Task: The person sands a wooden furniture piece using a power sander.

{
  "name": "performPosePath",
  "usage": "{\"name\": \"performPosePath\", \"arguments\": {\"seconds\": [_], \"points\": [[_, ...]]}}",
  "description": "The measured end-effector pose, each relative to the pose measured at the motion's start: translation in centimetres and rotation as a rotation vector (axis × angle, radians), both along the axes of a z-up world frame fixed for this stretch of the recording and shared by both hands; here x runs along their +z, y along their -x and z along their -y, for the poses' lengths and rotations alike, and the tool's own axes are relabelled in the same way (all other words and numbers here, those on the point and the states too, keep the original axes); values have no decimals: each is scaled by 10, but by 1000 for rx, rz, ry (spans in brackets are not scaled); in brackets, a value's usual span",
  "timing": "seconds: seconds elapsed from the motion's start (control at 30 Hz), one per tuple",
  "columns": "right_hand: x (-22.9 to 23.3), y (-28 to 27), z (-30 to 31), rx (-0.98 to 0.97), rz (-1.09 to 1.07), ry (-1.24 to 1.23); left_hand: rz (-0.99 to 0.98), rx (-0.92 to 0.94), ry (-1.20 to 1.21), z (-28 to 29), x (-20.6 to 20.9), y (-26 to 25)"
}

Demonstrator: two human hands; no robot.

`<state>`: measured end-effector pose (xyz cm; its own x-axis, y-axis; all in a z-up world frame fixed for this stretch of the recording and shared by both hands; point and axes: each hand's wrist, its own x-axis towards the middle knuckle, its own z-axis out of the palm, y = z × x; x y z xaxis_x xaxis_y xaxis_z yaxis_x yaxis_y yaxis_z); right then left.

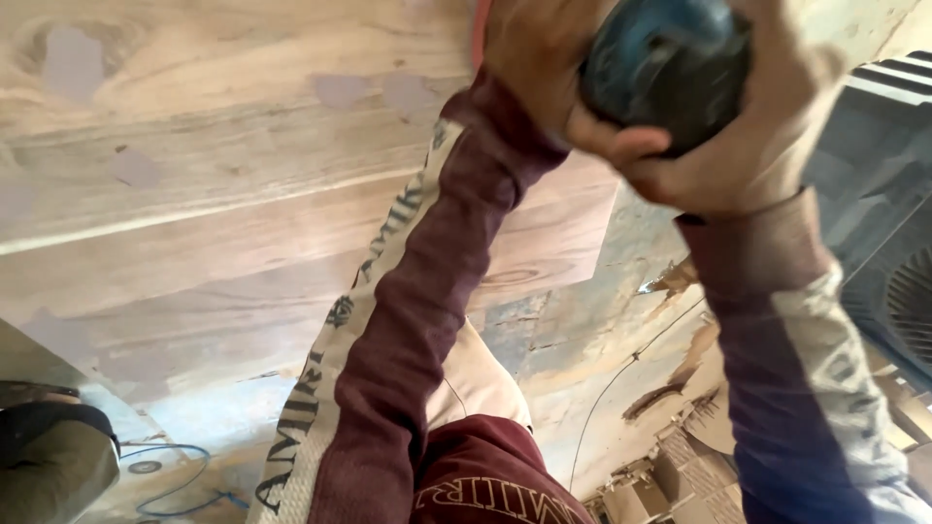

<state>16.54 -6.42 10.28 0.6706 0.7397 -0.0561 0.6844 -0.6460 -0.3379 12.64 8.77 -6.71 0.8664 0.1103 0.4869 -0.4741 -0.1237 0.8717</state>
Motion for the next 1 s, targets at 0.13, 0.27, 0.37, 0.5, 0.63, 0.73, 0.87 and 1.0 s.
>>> {"name": "performPosePath", "arguments": {"seconds": [0.13,0.27,0.37,0.5,0.63,0.73,0.87,1.0], "points": [[6,48,-12,-93,-91,-55,-56,111,-79,3,24,49],[13,100,2,-118,-103,-11,-142,156,-94,30,34,113],[9,142,28,-124,-123,-21,-202,179,-57,51,43,158],[22,196,57,-204,-148,28,-249,131,-2,88,48,207],[21,232,94,-261,-155,9,-220,110,-11,128,49,245],[24,249,111,-259,-132,-4,-258,94,18,148,51,263],[25,269,114,-308,-176,-23,-299,61,31,155,54,285],[23,282,117,-357,-203,17,-335,24,51,154,49,296]]}}
